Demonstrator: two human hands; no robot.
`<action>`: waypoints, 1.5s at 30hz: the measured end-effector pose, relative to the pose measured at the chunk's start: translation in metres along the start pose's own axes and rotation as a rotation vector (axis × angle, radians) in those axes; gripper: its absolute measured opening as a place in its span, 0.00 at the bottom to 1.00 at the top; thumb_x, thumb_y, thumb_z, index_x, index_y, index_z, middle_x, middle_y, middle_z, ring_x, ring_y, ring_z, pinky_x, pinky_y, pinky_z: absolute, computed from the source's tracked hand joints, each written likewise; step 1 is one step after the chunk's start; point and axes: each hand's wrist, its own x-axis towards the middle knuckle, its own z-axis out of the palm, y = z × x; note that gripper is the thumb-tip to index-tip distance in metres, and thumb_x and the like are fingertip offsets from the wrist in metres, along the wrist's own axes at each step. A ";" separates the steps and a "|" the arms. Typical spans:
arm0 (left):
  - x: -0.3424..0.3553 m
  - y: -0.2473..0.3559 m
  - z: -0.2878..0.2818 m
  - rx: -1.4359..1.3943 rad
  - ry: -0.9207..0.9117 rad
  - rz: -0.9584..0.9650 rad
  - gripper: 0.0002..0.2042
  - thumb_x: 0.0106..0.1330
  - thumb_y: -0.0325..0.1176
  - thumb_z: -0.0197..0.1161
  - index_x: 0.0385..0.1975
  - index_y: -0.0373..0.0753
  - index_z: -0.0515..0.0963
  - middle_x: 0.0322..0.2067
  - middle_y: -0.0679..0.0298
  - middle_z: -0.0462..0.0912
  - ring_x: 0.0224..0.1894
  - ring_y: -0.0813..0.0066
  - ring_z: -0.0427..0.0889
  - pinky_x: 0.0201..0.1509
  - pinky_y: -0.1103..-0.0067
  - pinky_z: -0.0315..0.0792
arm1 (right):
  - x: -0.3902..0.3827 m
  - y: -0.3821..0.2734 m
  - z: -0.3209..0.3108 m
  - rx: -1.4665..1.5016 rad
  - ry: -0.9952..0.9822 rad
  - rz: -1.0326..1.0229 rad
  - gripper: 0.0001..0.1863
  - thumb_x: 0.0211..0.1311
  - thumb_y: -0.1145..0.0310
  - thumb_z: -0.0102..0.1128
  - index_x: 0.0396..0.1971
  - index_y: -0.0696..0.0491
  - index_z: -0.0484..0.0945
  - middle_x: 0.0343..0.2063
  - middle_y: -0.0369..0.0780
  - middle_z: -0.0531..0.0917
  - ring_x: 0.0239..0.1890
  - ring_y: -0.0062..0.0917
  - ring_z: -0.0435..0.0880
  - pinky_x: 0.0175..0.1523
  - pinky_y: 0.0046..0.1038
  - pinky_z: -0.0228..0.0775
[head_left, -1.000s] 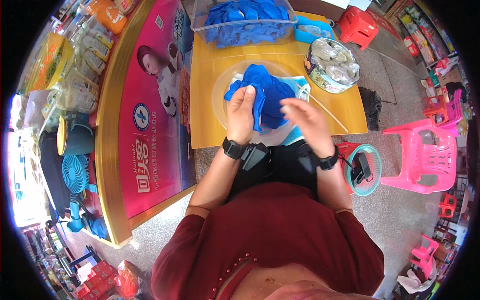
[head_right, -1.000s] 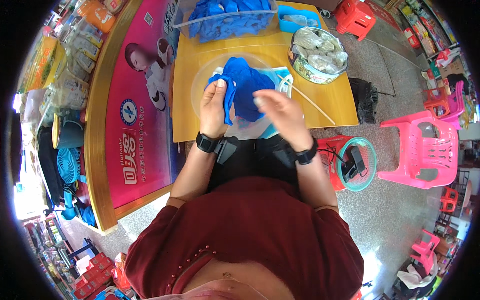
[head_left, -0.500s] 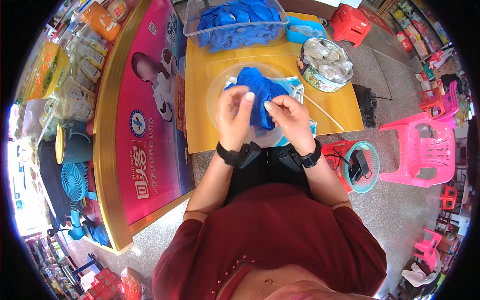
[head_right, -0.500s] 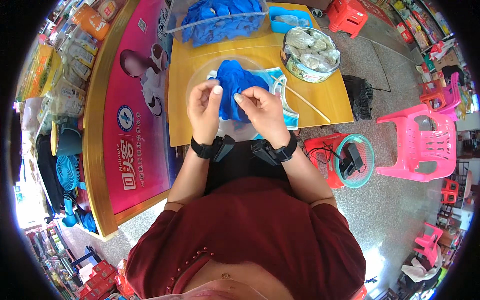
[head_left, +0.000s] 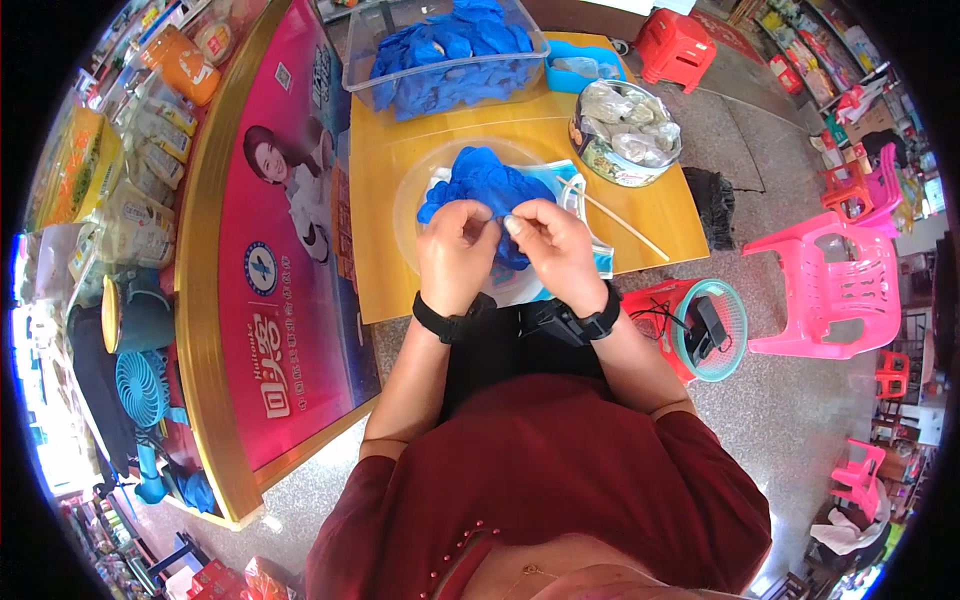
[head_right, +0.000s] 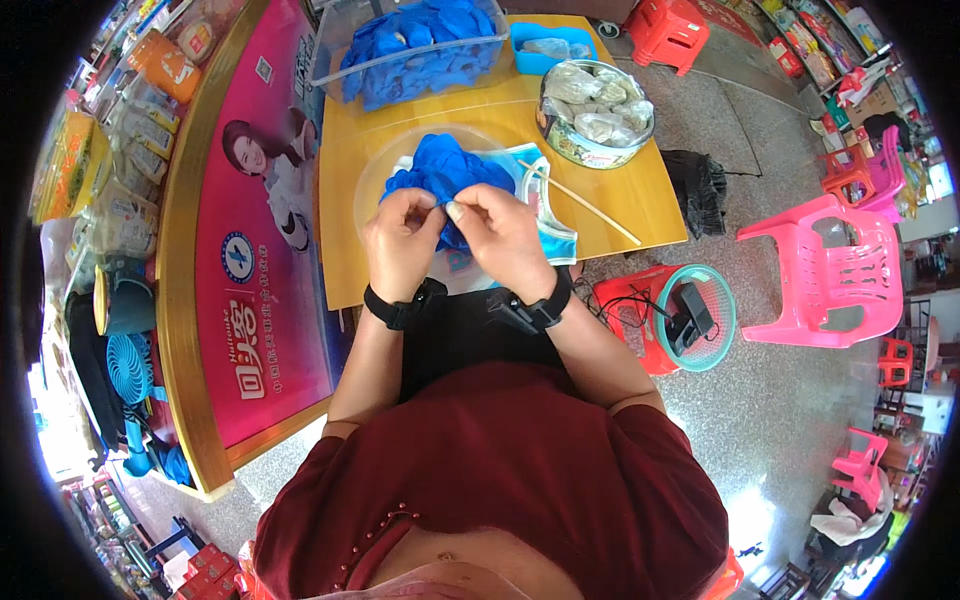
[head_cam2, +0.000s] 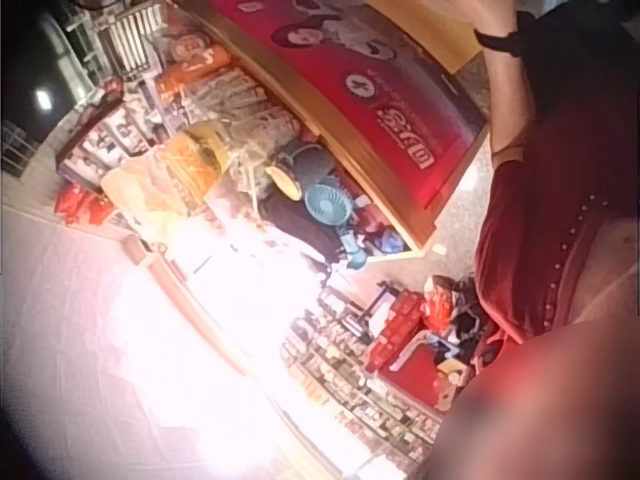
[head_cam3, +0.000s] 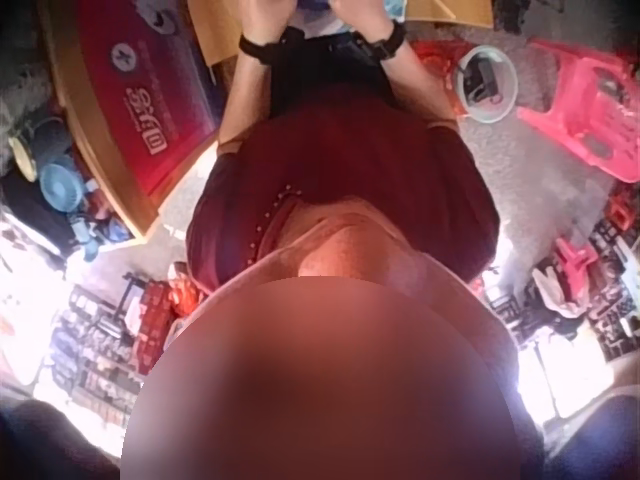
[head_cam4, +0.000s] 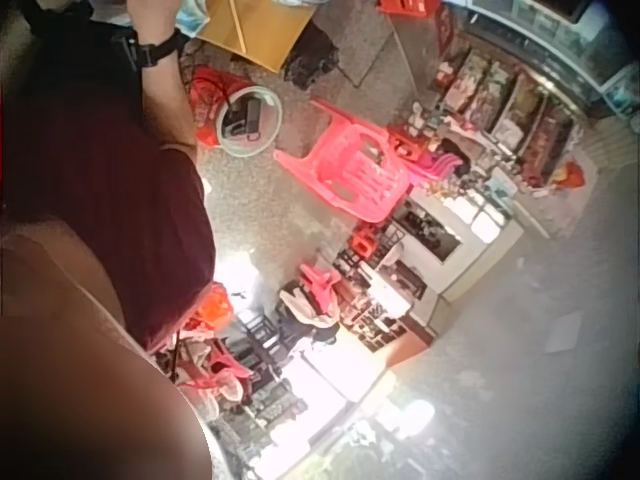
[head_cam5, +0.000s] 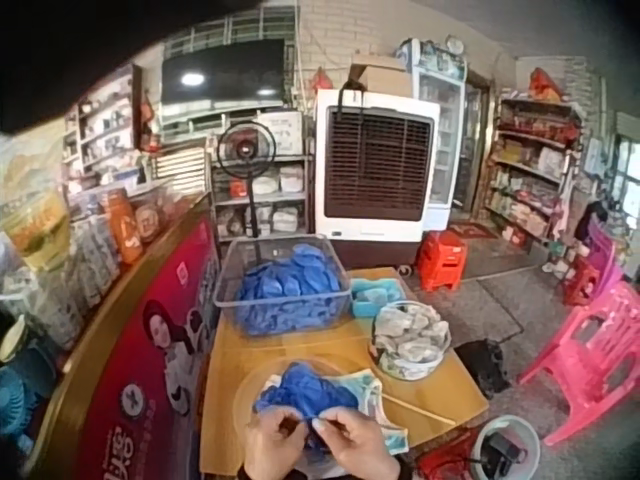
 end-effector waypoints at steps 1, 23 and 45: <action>-0.001 0.001 0.002 -0.008 -0.002 0.004 0.04 0.54 0.21 0.66 0.27 0.32 0.78 0.24 0.69 0.79 0.24 0.86 0.75 0.28 0.87 0.71 | 0.000 0.002 -0.001 -0.007 0.005 -0.003 0.04 0.61 0.75 0.59 0.31 0.60 0.76 0.23 0.34 0.76 0.25 0.12 0.72 0.30 0.17 0.65; 0.010 -0.028 -0.007 -0.598 0.011 -0.409 0.08 0.67 0.24 0.57 0.44 0.36 0.77 0.28 0.70 0.79 0.22 0.89 0.71 0.23 0.88 0.67 | 0.139 0.026 -0.145 -1.149 -0.035 0.043 0.15 0.52 0.60 0.59 0.33 0.56 0.81 0.32 0.47 0.83 0.38 0.40 0.81 0.46 0.36 0.71; 0.017 -0.041 -0.026 -0.781 -0.012 -0.419 0.08 0.65 0.23 0.56 0.42 0.34 0.75 0.27 0.68 0.79 0.24 0.84 0.74 0.24 0.87 0.69 | 0.148 -0.016 -0.178 0.097 0.107 0.312 0.10 0.64 0.66 0.50 0.30 0.54 0.78 0.29 0.34 0.80 0.32 0.17 0.77 0.37 0.21 0.67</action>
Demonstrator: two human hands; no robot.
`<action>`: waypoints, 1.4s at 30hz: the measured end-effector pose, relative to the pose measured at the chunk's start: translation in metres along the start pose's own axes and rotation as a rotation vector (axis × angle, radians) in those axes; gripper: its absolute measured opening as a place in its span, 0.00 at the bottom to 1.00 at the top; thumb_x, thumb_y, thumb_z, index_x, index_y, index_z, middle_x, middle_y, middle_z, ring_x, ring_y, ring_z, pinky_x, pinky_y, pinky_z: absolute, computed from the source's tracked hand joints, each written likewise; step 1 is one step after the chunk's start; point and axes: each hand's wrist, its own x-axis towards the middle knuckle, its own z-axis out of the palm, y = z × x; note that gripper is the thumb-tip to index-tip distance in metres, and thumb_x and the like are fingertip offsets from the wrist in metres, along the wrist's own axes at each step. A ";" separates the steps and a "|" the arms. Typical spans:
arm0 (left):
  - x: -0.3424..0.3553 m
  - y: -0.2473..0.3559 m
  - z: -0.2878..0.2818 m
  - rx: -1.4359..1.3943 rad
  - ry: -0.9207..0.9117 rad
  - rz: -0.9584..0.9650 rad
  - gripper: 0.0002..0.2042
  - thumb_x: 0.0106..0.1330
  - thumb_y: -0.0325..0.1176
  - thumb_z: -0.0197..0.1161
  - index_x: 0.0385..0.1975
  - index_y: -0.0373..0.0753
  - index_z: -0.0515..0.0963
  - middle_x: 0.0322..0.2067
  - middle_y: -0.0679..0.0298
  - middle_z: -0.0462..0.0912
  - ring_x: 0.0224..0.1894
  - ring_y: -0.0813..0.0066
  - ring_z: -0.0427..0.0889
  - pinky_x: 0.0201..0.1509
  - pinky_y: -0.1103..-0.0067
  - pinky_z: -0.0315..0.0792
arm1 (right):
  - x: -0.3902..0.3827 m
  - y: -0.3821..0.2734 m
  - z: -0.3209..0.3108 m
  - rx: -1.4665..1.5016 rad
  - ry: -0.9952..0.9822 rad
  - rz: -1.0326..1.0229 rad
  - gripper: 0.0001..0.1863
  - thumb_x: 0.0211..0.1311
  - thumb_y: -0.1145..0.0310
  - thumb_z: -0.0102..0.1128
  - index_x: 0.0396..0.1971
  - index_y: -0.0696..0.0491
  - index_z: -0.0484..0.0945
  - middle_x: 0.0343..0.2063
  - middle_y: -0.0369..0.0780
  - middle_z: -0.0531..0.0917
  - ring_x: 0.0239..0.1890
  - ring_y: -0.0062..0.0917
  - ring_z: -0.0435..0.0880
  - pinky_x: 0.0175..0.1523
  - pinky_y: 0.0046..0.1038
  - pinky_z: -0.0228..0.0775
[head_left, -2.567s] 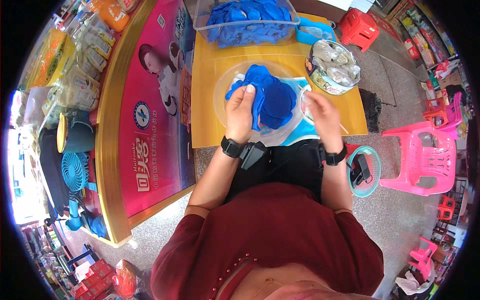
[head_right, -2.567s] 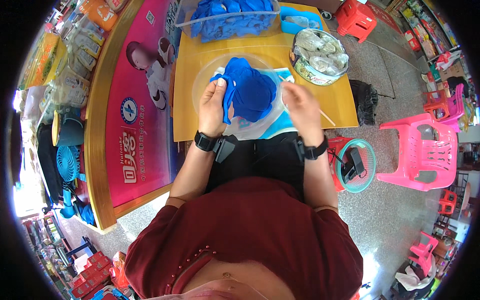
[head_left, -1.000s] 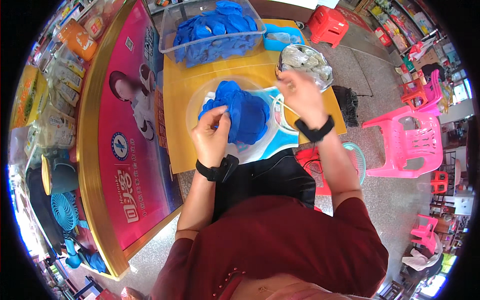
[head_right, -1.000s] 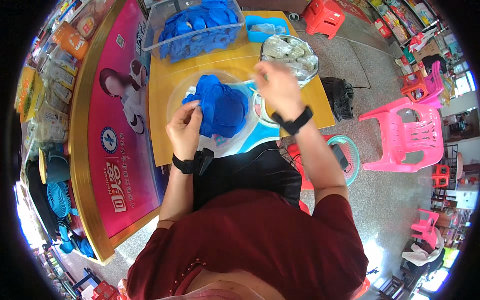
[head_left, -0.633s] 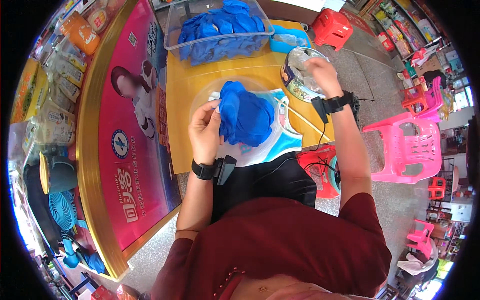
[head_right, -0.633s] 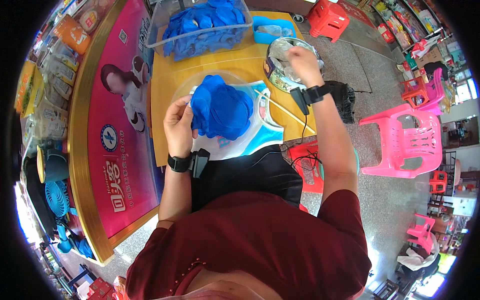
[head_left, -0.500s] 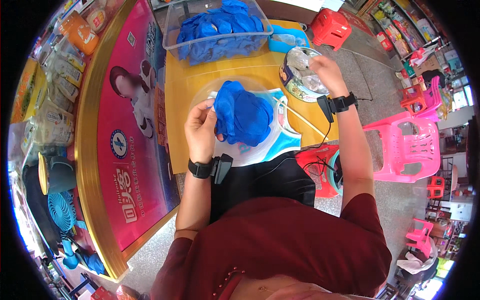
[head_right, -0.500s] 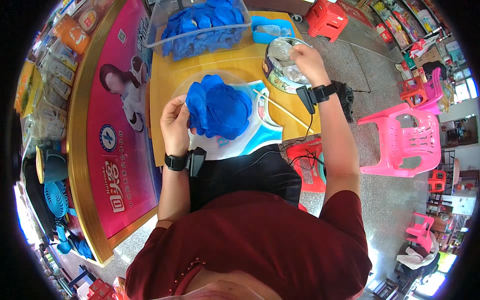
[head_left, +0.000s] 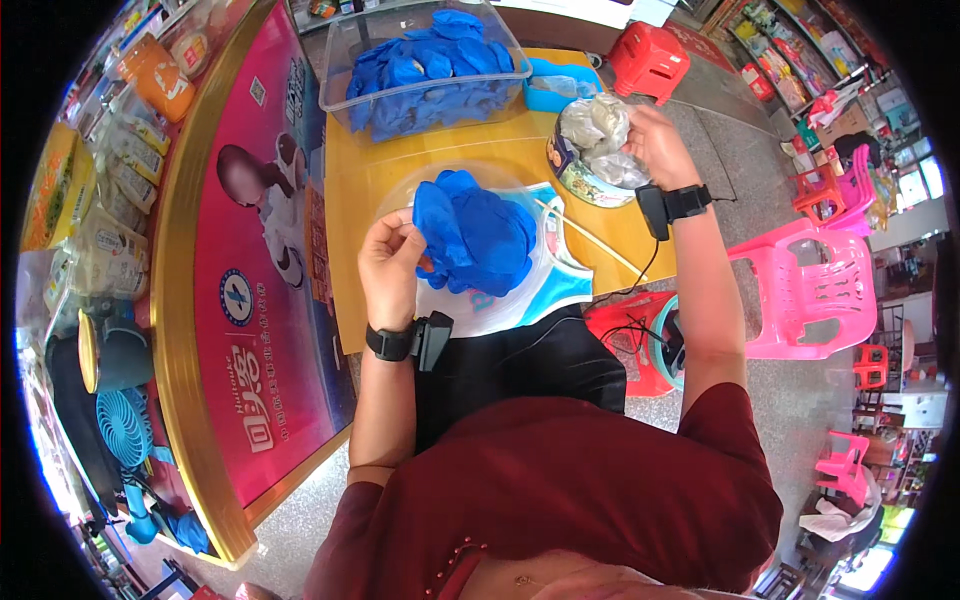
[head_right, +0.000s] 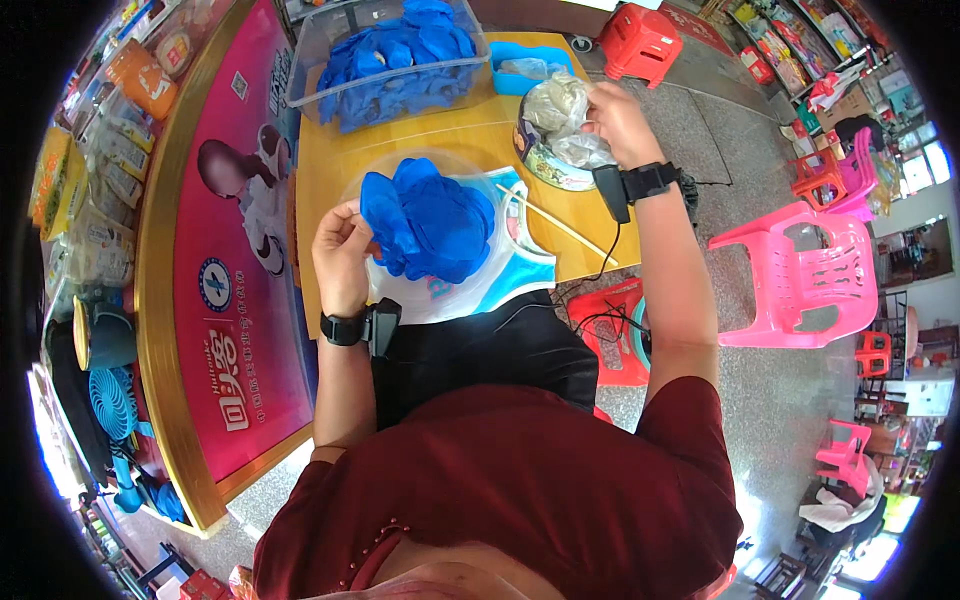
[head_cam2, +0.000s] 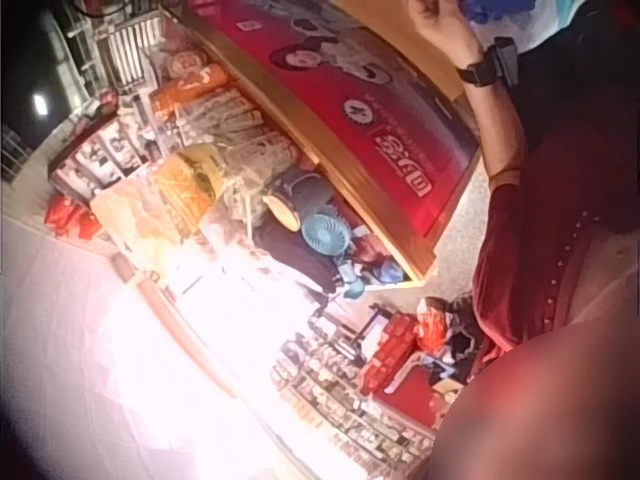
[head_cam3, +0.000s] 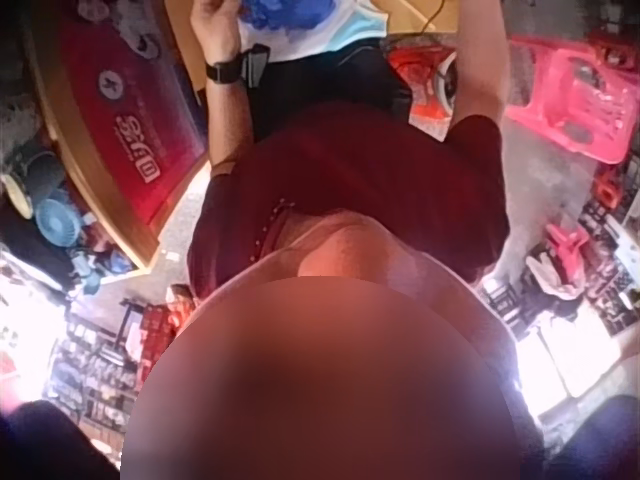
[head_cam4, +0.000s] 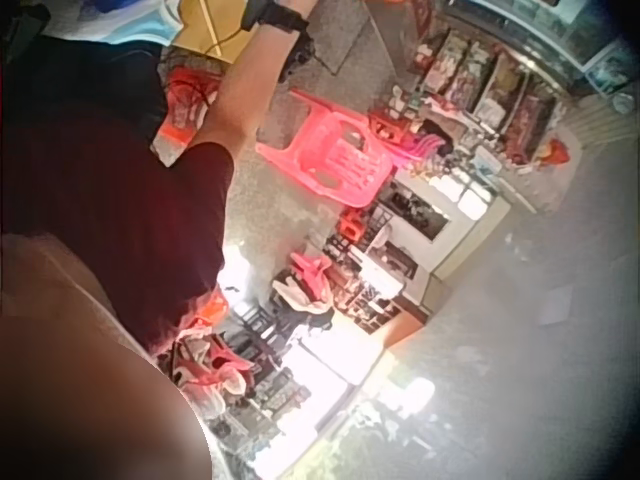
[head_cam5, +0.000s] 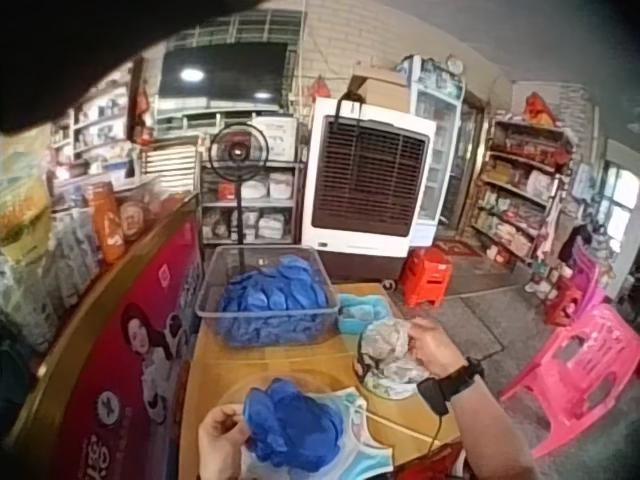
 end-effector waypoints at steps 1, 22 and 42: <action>0.001 0.000 -0.001 0.013 0.010 -0.007 0.07 0.65 0.23 0.56 0.42 0.34 0.75 0.27 0.68 0.78 0.23 0.84 0.74 0.24 0.87 0.69 | 0.000 -0.001 -0.011 0.002 -0.001 0.041 0.10 0.62 0.64 0.51 0.27 0.53 0.77 0.26 0.35 0.80 0.27 0.16 0.77 0.30 0.20 0.66; -0.003 0.000 0.006 0.066 0.027 -0.036 0.06 0.69 0.27 0.53 0.40 0.36 0.76 0.24 0.72 0.76 0.18 0.89 0.68 0.19 0.89 0.61 | 0.008 0.021 -0.021 -1.120 -0.067 -0.172 0.19 0.56 0.57 0.61 0.37 0.59 0.78 0.34 0.49 0.82 0.37 0.34 0.81 0.42 0.31 0.70; -0.005 -0.007 0.008 0.066 0.014 -0.035 0.07 0.67 0.25 0.55 0.41 0.36 0.77 0.24 0.72 0.76 0.18 0.89 0.68 0.17 0.88 0.61 | 0.001 0.020 0.004 -1.244 -0.289 -0.220 0.14 0.56 0.63 0.59 0.40 0.55 0.78 0.38 0.47 0.80 0.42 0.39 0.79 0.44 0.34 0.70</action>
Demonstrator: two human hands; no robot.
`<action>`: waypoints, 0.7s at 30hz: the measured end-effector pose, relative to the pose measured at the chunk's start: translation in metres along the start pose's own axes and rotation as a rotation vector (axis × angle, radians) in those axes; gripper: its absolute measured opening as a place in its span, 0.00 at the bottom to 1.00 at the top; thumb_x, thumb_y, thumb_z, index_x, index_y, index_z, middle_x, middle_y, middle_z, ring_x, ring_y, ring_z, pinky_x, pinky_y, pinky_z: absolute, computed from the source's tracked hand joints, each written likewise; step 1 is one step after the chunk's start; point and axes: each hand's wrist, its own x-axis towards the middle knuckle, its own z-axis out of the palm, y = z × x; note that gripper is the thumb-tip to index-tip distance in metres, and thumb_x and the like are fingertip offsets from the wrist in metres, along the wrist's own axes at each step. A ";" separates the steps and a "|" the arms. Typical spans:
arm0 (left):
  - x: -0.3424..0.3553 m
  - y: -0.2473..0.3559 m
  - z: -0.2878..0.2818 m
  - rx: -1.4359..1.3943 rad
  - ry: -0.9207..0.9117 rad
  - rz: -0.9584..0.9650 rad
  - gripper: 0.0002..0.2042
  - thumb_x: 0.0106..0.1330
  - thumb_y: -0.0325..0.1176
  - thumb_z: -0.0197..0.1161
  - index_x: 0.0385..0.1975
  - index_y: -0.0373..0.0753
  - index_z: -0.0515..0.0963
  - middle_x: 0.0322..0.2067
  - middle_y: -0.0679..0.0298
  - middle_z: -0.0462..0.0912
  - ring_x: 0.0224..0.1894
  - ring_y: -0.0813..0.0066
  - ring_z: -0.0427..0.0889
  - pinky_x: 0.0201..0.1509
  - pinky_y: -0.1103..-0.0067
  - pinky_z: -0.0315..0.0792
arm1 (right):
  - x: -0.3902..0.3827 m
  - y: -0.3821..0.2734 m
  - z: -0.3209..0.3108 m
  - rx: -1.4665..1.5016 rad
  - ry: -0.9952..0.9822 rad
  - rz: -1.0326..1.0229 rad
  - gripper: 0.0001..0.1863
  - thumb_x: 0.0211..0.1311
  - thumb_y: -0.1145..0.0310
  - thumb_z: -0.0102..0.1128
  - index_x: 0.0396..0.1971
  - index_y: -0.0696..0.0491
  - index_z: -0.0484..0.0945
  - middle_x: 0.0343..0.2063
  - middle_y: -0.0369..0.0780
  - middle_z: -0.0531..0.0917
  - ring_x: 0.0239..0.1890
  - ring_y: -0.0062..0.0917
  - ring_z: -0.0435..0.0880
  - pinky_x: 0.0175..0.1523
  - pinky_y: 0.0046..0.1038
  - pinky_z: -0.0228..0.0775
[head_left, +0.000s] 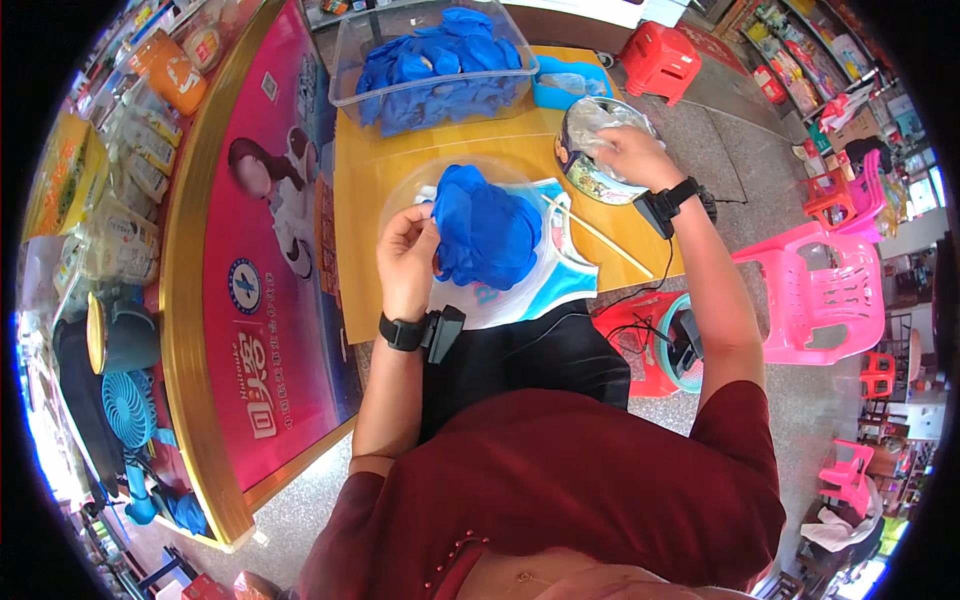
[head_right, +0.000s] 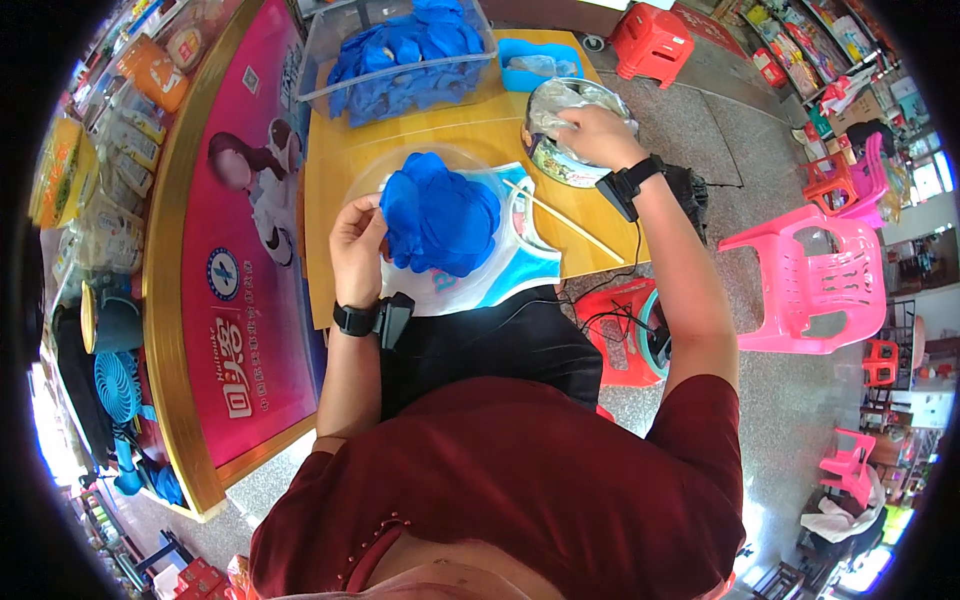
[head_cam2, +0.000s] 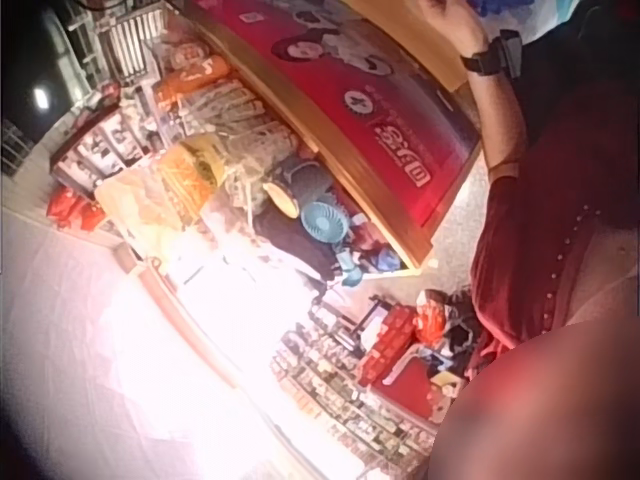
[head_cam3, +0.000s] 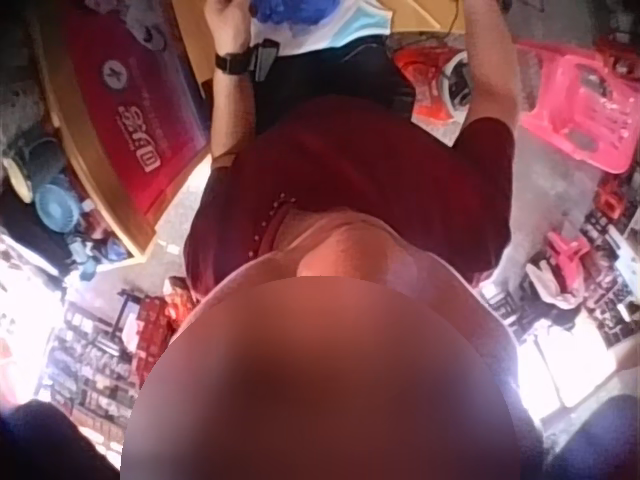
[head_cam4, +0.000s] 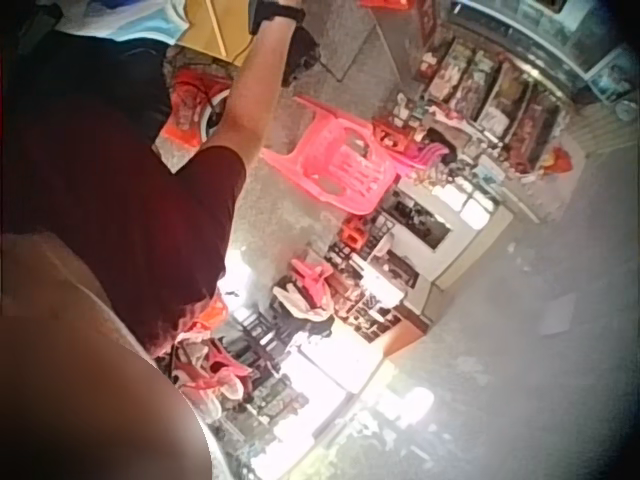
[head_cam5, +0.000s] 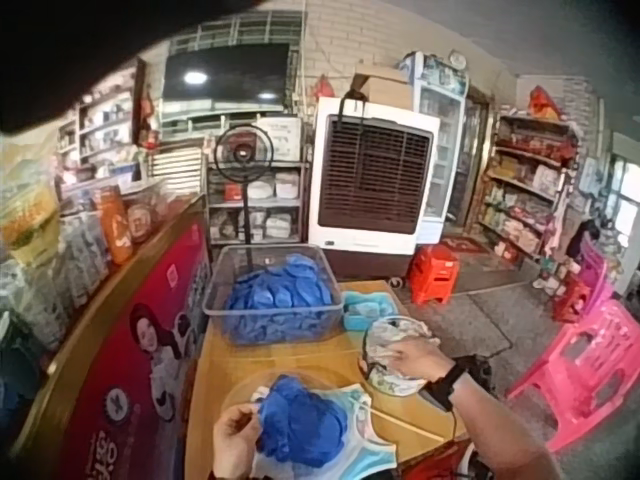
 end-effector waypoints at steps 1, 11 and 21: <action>0.001 0.001 0.002 -0.004 0.003 0.010 0.07 0.66 0.25 0.56 0.42 0.36 0.77 0.25 0.71 0.77 0.18 0.88 0.69 0.17 0.88 0.62 | -0.001 0.004 0.004 -0.074 0.180 -0.093 0.13 0.56 0.64 0.58 0.39 0.55 0.78 0.38 0.48 0.80 0.42 0.42 0.78 0.45 0.36 0.70; 0.002 -0.008 0.005 0.064 0.107 0.032 0.05 0.63 0.27 0.61 0.37 0.34 0.77 0.23 0.70 0.78 0.20 0.86 0.73 0.19 0.87 0.66 | -0.055 -0.130 0.056 1.472 -0.080 -0.104 0.16 0.71 0.65 0.47 0.52 0.59 0.66 0.45 0.43 0.78 0.44 0.31 0.82 0.44 0.32 0.79; -0.003 -0.013 0.017 0.339 0.188 0.228 0.04 0.58 0.25 0.64 0.32 0.34 0.81 0.25 0.60 0.83 0.28 0.78 0.81 0.33 0.80 0.74 | -0.068 -0.176 0.118 1.403 -0.062 -0.013 0.16 0.61 0.63 0.64 0.41 0.58 0.74 0.34 0.36 0.79 0.31 0.16 0.78 0.32 0.19 0.74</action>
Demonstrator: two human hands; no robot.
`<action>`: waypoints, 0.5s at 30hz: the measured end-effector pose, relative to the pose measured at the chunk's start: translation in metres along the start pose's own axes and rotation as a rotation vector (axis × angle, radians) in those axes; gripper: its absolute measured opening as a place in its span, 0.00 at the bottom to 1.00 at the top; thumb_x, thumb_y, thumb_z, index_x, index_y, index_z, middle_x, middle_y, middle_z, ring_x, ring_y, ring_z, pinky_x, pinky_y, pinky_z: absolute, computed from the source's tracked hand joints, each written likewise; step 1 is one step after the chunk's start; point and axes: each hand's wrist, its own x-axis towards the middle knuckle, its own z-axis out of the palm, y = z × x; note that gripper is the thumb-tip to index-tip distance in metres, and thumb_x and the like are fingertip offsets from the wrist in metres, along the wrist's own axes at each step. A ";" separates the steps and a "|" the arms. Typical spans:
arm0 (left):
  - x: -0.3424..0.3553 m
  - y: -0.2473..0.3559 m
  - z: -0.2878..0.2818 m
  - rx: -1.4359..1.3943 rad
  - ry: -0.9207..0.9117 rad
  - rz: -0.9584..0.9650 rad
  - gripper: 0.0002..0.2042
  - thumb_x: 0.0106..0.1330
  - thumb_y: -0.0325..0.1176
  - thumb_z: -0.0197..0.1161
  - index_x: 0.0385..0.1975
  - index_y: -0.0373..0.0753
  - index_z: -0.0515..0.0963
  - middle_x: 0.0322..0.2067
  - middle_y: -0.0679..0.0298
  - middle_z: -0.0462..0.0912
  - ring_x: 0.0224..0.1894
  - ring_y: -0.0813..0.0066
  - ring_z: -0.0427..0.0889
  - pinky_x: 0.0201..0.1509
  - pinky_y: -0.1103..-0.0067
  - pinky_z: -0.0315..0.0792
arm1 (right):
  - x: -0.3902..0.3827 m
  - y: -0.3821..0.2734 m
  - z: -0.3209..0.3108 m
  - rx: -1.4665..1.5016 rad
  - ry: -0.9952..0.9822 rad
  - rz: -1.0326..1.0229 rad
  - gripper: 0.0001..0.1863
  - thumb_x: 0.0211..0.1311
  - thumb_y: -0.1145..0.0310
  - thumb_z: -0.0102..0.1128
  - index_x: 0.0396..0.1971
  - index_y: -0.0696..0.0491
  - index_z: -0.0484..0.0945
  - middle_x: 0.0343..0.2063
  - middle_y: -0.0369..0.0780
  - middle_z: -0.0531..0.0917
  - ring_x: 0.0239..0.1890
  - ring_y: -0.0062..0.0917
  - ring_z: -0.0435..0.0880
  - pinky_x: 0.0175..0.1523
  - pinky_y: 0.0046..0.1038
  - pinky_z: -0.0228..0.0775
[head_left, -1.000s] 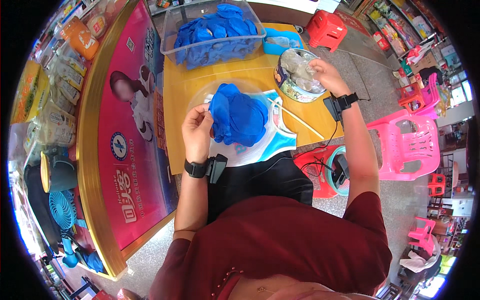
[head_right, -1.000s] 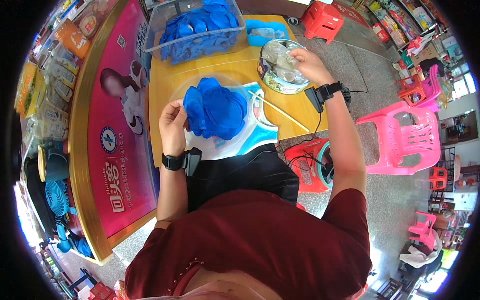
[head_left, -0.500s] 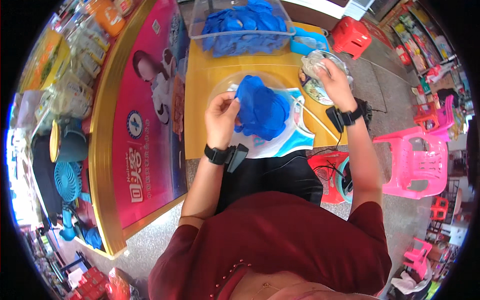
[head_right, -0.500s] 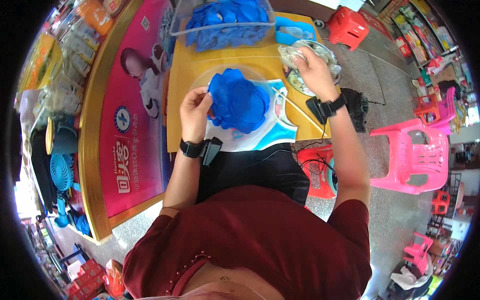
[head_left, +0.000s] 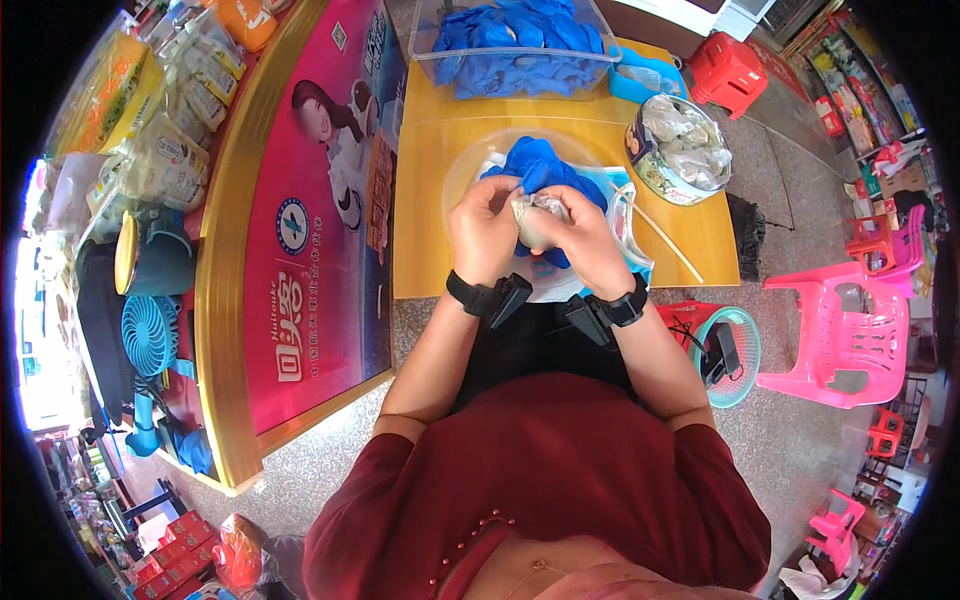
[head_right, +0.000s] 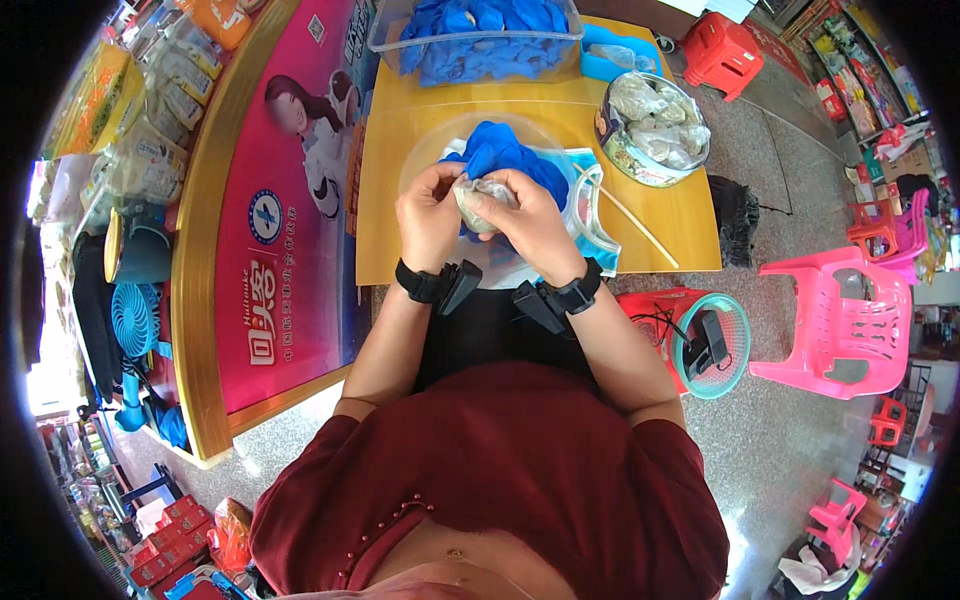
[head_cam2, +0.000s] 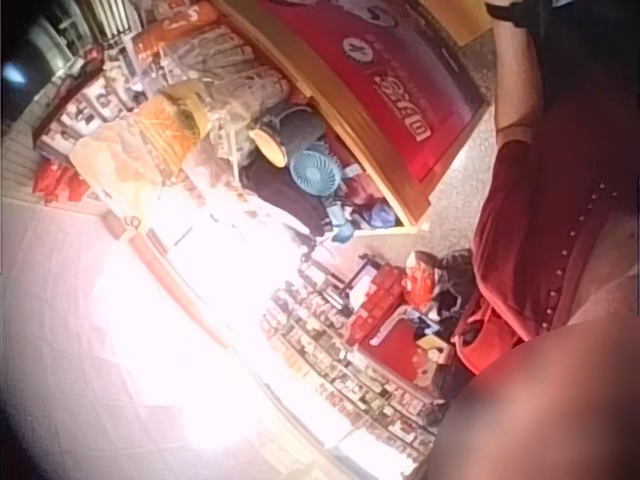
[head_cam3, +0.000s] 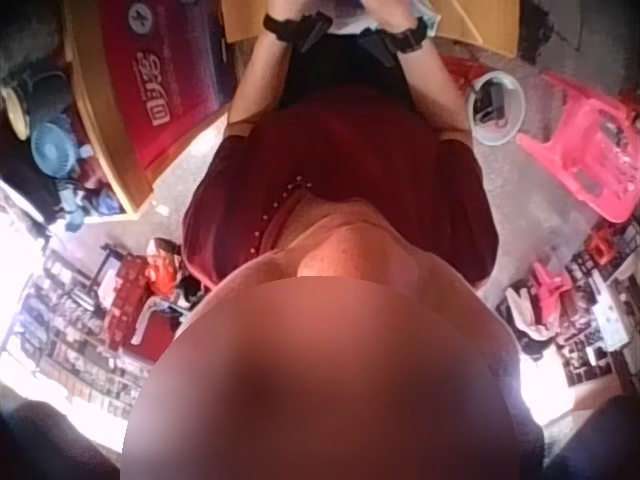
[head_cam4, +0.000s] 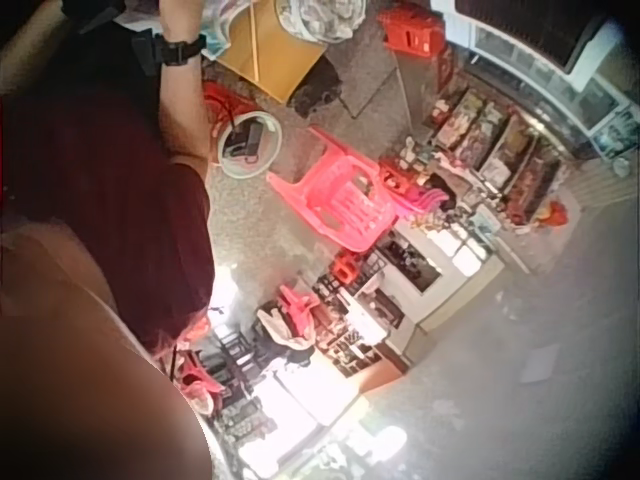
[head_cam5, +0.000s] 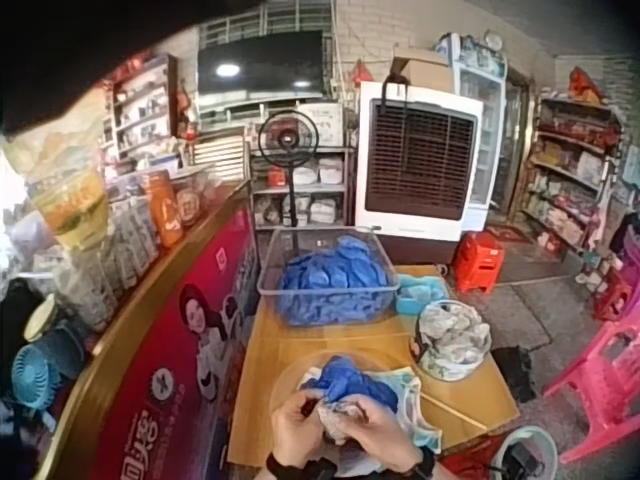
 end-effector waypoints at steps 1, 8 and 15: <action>-0.001 0.002 0.000 0.005 -0.013 0.005 0.04 0.59 0.25 0.64 0.33 0.34 0.81 0.26 0.60 0.83 0.28 0.77 0.81 0.33 0.80 0.74 | 0.000 0.000 -0.001 -0.002 -0.001 0.000 0.16 0.61 0.63 0.64 0.41 0.58 0.74 0.34 0.36 0.79 0.31 0.16 0.78 0.32 0.19 0.74; -0.002 0.004 0.002 0.159 -0.027 0.198 0.06 0.59 0.22 0.60 0.34 0.34 0.81 0.28 0.55 0.82 0.29 0.64 0.82 0.33 0.76 0.75 | -0.002 -0.001 -0.010 -0.136 0.006 0.006 0.18 0.58 0.63 0.67 0.42 0.59 0.75 0.33 0.36 0.80 0.29 0.15 0.78 0.29 0.18 0.72; -0.004 0.014 0.000 0.193 -0.140 0.298 0.07 0.58 0.20 0.58 0.34 0.35 0.80 0.28 0.54 0.81 0.30 0.57 0.80 0.33 0.71 0.73 | 0.000 0.000 -0.016 -0.268 0.161 0.046 0.12 0.57 0.64 0.65 0.34 0.58 0.80 0.23 0.33 0.80 0.21 0.13 0.76 0.22 0.16 0.67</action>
